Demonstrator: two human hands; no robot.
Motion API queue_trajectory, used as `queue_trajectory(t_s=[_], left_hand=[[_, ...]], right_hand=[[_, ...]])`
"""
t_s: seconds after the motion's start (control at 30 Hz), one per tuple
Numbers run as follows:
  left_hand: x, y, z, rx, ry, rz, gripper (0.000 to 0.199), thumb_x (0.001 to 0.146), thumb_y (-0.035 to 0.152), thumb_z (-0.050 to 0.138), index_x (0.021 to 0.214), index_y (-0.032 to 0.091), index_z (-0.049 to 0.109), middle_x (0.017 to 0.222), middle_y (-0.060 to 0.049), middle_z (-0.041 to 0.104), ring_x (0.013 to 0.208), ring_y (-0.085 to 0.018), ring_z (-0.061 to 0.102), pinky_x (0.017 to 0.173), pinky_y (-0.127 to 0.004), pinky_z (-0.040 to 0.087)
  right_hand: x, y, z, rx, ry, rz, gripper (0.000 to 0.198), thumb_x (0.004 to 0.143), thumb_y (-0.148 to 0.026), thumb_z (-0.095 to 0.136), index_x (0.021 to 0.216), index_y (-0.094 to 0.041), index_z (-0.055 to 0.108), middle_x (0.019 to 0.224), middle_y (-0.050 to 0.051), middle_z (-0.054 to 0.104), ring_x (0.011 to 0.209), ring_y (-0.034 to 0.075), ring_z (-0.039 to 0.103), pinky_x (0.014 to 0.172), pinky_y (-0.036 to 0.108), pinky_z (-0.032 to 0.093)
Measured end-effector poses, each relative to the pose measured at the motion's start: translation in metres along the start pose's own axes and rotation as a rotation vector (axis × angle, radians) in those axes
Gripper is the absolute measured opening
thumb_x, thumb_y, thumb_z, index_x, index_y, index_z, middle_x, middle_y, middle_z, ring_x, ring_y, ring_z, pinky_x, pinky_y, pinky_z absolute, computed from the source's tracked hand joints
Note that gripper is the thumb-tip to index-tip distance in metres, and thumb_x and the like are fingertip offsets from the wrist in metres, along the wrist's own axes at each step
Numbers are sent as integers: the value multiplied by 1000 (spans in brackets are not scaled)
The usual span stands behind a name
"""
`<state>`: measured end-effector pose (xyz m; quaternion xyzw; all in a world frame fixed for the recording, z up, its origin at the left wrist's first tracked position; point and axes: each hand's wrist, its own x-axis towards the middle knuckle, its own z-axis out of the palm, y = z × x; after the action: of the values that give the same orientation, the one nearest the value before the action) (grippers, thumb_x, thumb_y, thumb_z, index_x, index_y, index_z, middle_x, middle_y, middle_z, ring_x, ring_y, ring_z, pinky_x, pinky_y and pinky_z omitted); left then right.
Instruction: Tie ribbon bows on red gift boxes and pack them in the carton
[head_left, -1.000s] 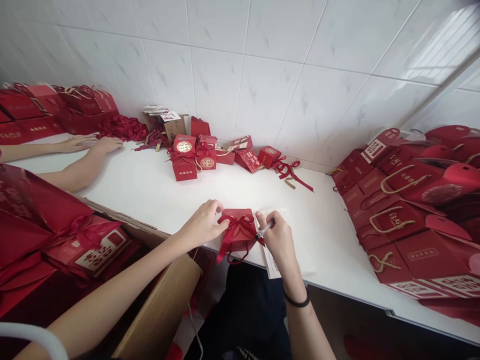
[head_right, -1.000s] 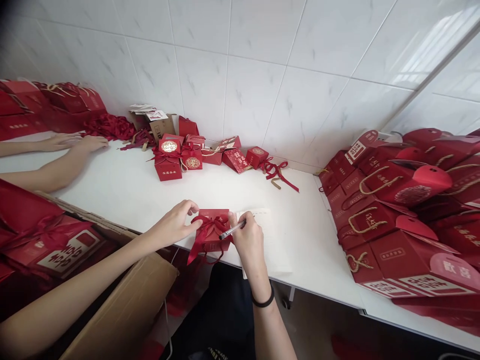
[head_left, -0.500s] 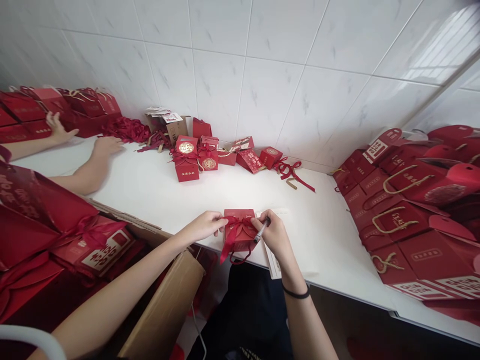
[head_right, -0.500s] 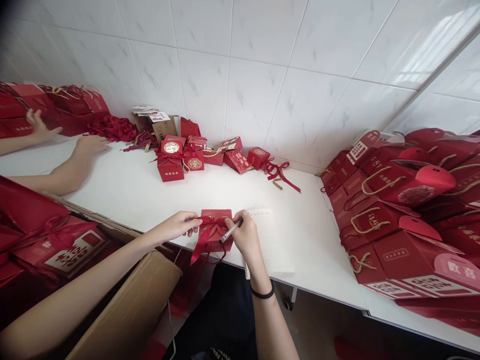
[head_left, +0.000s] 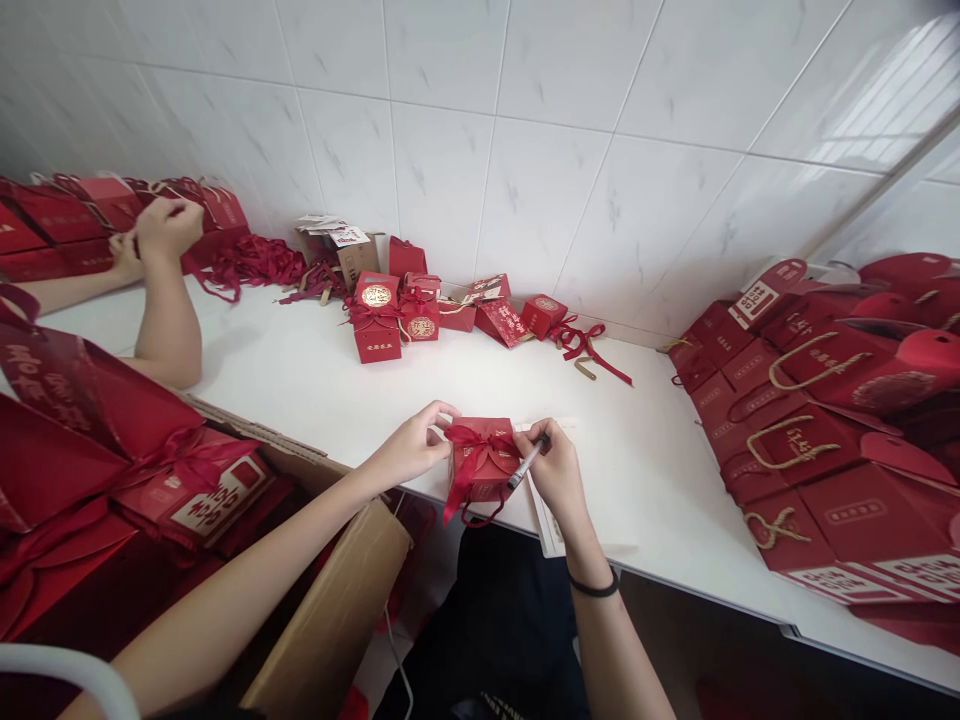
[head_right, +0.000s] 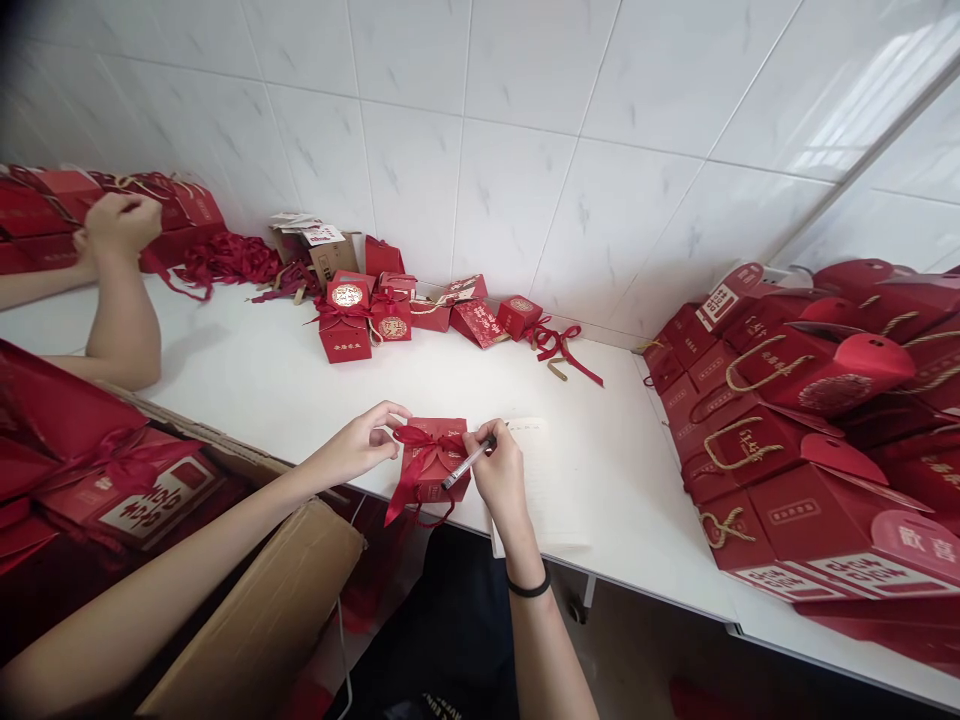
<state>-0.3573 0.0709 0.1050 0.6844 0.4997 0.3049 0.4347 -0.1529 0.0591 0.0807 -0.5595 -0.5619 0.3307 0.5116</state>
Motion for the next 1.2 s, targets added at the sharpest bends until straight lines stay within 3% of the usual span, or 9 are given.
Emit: queue_trajectory(t_s=[0.17,0.27,0.37,0.47,0.6,0.7,0.8,0.93,1.2], left_hand=[[-1,-1,1,130,-13,28,26,81,41,44,72,18,52,65,1,56,62,-14,55,64,-27,41],[0,-2,0,153,-3,49,20,79,36,46,75,18,53,74,-1,60,71,-16,58,68,-28,44],[3,2,-1,209,55,133,19,74,24,49,91,18,56,98,-4,61,90,-18,57,78,-30,46],[9,9,-1,352,-3,263,19,75,23,51,91,19,60,99,-4,59,97,-20,55,87,-33,43],[20,19,5,507,-118,309,14,76,23,56,86,19,64,93,-5,58,98,-21,53,89,-34,42],[25,21,10,530,-117,297,10,77,22,58,84,19,64,91,-4,58,97,-21,53,86,-33,43],[26,19,15,548,-93,301,7,78,23,58,81,18,62,90,-4,59,94,-20,54,84,-33,43],[26,15,21,580,-71,281,3,76,20,57,75,18,59,84,-2,58,88,-20,53,80,-32,43],[26,12,25,578,-78,301,3,74,17,54,73,18,56,83,-2,56,87,-20,51,79,-32,42]], right_hand=[[1,3,0,-11,16,-31,30,73,-47,56,68,-21,41,62,-1,49,55,16,45,52,27,36],[-6,4,-4,-111,95,-113,28,79,-44,56,70,-21,42,67,1,54,58,17,49,55,29,39],[-21,2,-3,-206,199,-420,23,86,-34,58,75,-21,43,84,5,60,77,21,55,67,33,44],[-38,-1,7,-247,-21,-772,18,90,-22,57,78,-21,44,96,7,60,95,22,54,78,37,45],[-52,3,24,-315,-146,-946,16,90,-12,55,81,-21,45,97,6,60,96,22,55,84,42,43],[-48,13,25,-228,135,-828,17,90,-16,55,80,-21,43,99,7,59,97,22,54,80,39,44],[-38,24,14,-164,322,-433,19,89,-32,56,80,-21,43,96,9,59,88,23,55,73,36,44],[-28,27,1,-20,125,-58,31,79,-46,59,72,-20,44,65,-1,49,57,15,46,54,27,38],[-33,10,-8,188,26,63,32,72,-40,63,69,-20,38,53,-8,31,46,10,29,44,21,27]])
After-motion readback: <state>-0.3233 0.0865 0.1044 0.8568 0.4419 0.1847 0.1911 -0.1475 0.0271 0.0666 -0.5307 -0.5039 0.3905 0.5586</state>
